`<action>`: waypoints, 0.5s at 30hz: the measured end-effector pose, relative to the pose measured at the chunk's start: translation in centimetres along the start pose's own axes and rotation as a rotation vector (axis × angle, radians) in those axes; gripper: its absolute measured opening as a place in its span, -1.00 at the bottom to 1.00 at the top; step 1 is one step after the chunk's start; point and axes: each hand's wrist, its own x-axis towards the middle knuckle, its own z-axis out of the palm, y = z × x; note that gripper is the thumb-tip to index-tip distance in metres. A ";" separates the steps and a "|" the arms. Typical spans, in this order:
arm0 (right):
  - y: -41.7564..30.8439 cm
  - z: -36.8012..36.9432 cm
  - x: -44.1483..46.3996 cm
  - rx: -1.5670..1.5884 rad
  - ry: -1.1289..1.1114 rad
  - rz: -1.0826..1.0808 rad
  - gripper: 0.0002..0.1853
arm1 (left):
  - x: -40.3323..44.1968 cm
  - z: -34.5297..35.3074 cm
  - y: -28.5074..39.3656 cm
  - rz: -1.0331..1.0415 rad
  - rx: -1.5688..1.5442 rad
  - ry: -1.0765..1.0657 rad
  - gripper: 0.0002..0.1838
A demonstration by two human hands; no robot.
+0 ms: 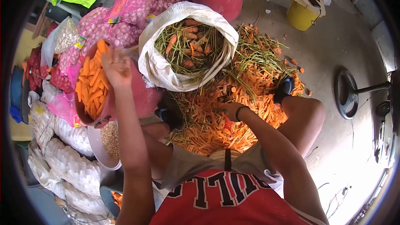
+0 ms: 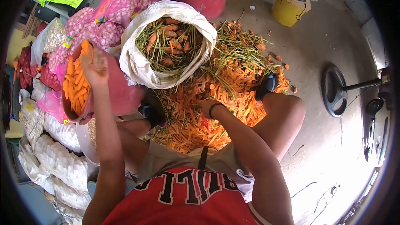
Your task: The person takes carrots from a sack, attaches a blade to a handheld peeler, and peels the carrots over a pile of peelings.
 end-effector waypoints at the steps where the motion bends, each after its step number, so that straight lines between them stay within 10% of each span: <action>1: 0.3 0.5 1.7 -0.181 -0.050 -0.086 -0.23 | -0.7 0.4 -1.6 -0.070 0.096 -0.142 -0.56; 9: -0.4 2.1 4.2 -0.319 -0.317 -0.223 -0.56 | -3.4 2.9 -19.4 -0.518 0.745 -0.238 -0.63; 15: -1.0 -1.3 1.6 -0.209 -0.229 -0.215 -0.58 | 1.0 7.0 -30.5 -0.226 1.686 -0.762 -0.66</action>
